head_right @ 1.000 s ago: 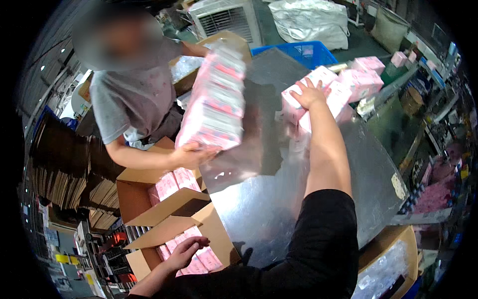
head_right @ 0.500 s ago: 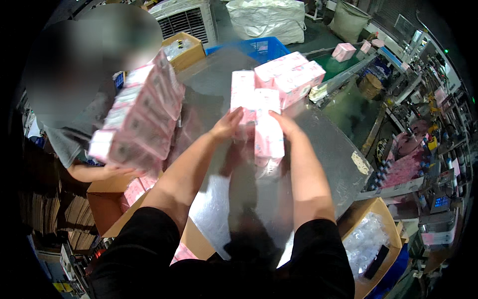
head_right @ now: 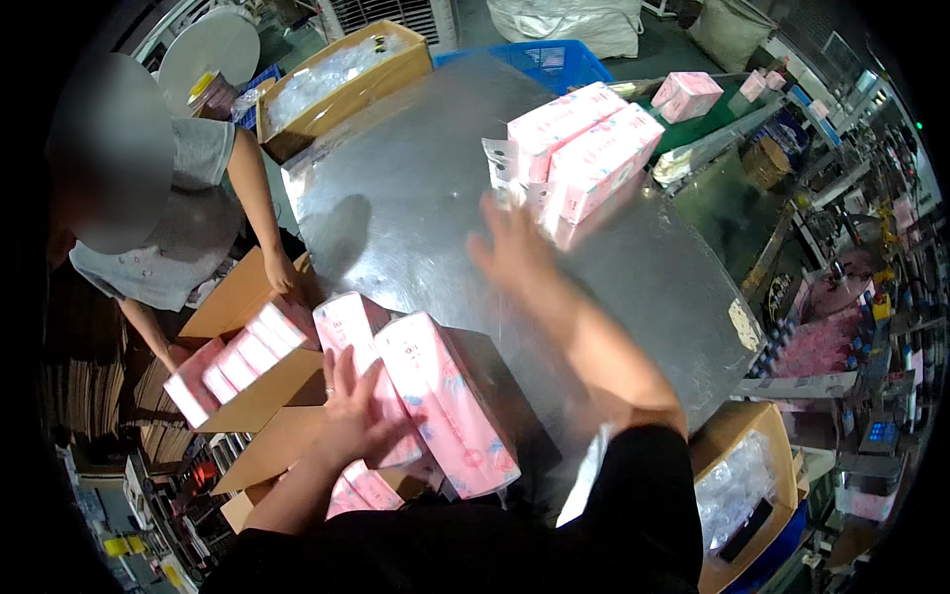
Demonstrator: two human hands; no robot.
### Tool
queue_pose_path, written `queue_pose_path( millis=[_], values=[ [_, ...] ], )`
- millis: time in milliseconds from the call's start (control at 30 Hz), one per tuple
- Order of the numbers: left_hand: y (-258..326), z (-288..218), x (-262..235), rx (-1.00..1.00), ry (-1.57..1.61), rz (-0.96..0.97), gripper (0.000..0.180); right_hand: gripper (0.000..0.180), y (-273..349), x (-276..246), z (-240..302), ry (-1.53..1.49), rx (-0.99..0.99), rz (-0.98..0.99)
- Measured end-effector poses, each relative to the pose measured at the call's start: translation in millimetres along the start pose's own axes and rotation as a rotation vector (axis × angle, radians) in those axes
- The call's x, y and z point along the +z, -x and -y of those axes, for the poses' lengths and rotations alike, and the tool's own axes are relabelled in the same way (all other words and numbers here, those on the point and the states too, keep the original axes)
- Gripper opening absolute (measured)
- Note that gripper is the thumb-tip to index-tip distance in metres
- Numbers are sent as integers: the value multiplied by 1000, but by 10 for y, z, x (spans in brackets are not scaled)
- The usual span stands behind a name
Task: The person packs pink wrapped products into cardboard boxes, removes the boxes from the table, and places new boxes on the workspace.
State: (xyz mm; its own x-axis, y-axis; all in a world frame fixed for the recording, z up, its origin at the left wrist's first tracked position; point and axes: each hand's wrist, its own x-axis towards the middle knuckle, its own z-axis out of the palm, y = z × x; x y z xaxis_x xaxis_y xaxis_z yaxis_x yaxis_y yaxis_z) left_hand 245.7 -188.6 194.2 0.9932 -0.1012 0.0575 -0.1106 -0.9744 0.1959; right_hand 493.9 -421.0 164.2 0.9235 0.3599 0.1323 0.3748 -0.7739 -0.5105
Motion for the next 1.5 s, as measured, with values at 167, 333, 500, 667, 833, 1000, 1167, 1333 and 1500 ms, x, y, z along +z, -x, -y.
queue_pose_path(
  millis=[167, 333, 500, 667, 833, 1000, 1167, 1333, 1500],
  values=[
    [266, -337, -72, 89, 177, 156, 97, 70, -1688, -636, -673, 346, 334, -69],
    [542, -402, 24, 123, 220, 199, 95, 65, -1490, -481, -783, 398, 225, 166],
    [526, -570, 19, 347, 62, 153, 99, 53, -297, -561, -517, 439, -147, 281],
    [404, -877, 105, 439, 13, 423, 104, 106, -407, -849, -438, 752, 151, -198],
    [171, -972, 106, 325, 70, 337, 94, 114, -729, -938, -1458, 166, 446, -2],
    [104, -714, 57, 233, 48, 222, 91, 107, -652, -770, -1292, -129, 53, 206],
    [118, -429, 103, 26, 217, 114, 84, 105, 52, -699, -758, -473, 45, 444],
    [207, -279, -30, -34, 121, 112, 80, 103, 880, -710, -500, -549, 22, 638],
    [175, -134, 10, 31, 117, 84, 78, 80, 158, -722, -820, -140, -142, 63]
  ],
)
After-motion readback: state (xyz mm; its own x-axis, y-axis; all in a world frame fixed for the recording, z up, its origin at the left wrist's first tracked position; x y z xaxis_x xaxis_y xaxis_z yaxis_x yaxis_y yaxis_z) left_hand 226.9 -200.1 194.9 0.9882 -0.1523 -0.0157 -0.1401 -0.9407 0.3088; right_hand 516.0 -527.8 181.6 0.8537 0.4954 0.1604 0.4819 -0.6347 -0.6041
